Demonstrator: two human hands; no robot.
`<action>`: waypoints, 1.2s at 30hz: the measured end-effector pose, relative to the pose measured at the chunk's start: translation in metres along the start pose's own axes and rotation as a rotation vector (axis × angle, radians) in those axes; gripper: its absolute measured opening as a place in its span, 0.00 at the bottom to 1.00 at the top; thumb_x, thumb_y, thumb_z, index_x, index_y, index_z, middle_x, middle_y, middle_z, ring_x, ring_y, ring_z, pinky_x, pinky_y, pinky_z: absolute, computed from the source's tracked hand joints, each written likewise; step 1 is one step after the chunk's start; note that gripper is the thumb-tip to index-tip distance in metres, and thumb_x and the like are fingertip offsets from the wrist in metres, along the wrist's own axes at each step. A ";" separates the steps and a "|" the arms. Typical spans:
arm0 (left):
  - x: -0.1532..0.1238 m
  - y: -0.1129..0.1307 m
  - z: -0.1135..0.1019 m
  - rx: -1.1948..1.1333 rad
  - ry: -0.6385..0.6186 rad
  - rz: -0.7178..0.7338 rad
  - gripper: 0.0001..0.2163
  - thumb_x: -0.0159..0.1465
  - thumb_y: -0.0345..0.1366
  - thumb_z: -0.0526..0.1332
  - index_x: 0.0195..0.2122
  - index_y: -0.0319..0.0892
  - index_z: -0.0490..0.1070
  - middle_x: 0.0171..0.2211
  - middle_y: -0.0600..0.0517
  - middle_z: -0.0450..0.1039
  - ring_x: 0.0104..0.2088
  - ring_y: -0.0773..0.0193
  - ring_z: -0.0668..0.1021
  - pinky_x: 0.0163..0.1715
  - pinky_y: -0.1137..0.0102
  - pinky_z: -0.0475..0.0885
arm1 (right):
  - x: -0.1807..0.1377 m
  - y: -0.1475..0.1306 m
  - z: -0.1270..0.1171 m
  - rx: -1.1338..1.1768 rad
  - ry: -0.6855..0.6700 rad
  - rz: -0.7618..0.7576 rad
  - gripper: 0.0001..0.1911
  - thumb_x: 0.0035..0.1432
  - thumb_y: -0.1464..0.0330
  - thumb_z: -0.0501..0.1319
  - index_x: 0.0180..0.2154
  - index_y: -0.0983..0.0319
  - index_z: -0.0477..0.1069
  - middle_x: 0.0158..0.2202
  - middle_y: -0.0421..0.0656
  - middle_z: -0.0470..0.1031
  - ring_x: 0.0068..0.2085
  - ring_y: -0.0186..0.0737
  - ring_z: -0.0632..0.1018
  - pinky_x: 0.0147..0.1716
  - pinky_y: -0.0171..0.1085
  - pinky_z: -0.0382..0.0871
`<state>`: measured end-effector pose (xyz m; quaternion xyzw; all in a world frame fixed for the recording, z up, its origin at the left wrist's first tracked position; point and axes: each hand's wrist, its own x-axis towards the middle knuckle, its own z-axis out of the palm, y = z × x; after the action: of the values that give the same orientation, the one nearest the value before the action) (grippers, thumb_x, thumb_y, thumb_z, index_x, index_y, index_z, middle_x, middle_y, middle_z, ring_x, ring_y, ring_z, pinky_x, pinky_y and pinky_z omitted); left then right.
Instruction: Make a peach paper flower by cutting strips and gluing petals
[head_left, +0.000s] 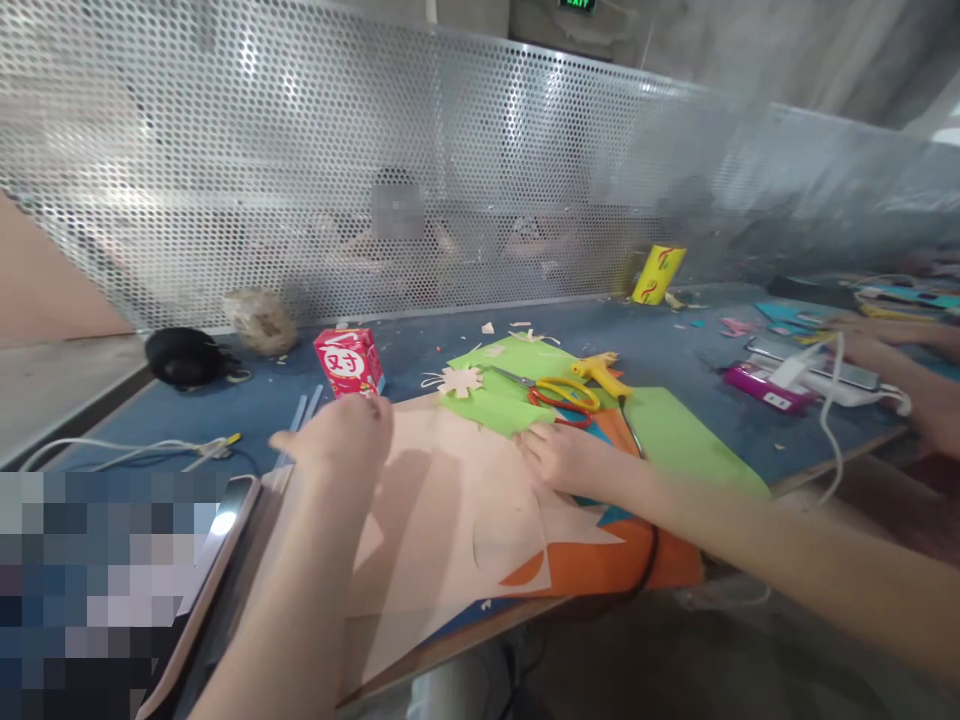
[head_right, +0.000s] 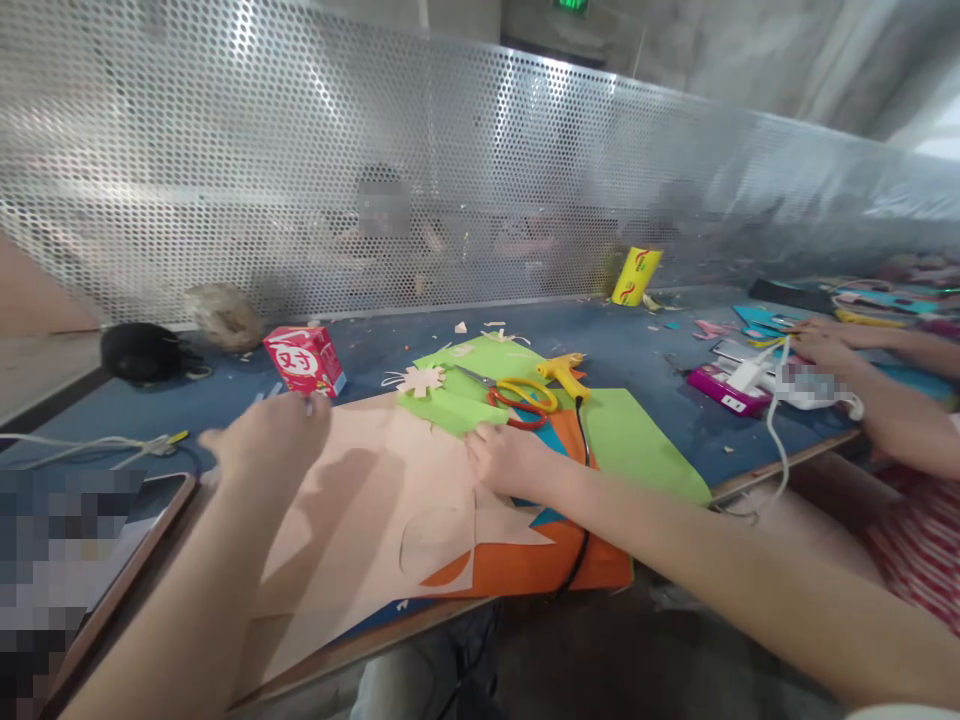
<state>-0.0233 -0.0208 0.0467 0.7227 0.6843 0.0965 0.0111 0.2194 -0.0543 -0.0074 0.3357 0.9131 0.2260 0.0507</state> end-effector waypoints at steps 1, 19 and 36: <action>-0.004 0.011 0.003 0.029 0.038 0.021 0.19 0.62 0.34 0.39 0.32 0.33 0.67 0.26 0.39 0.73 0.32 0.44 0.76 0.37 0.41 0.58 | 0.002 -0.003 0.000 -0.026 -0.013 0.014 0.14 0.58 0.82 0.47 0.36 0.73 0.71 0.32 0.53 0.74 0.33 0.43 0.73 0.25 0.38 0.65; -0.007 0.061 0.053 -0.083 -0.208 0.646 0.26 0.62 0.32 0.47 0.61 0.32 0.48 0.41 0.39 0.75 0.39 0.53 0.77 0.34 0.63 0.70 | 0.028 0.013 -0.028 -0.075 -0.337 0.049 0.13 0.52 0.83 0.51 0.36 0.70 0.72 0.32 0.52 0.76 0.35 0.46 0.76 0.27 0.38 0.62; -0.009 0.065 0.056 -0.141 -0.211 0.614 0.26 0.61 0.30 0.45 0.62 0.31 0.47 0.43 0.39 0.74 0.44 0.53 0.75 0.40 0.62 0.68 | 0.015 0.016 -0.017 0.157 -0.267 0.151 0.11 0.58 0.71 0.50 0.35 0.64 0.71 0.27 0.46 0.77 0.27 0.39 0.75 0.21 0.34 0.53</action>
<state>0.0490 -0.0277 0.0002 0.8987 0.4212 0.0671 0.1022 0.2130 -0.0409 0.0161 0.4334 0.8852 0.1104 0.1279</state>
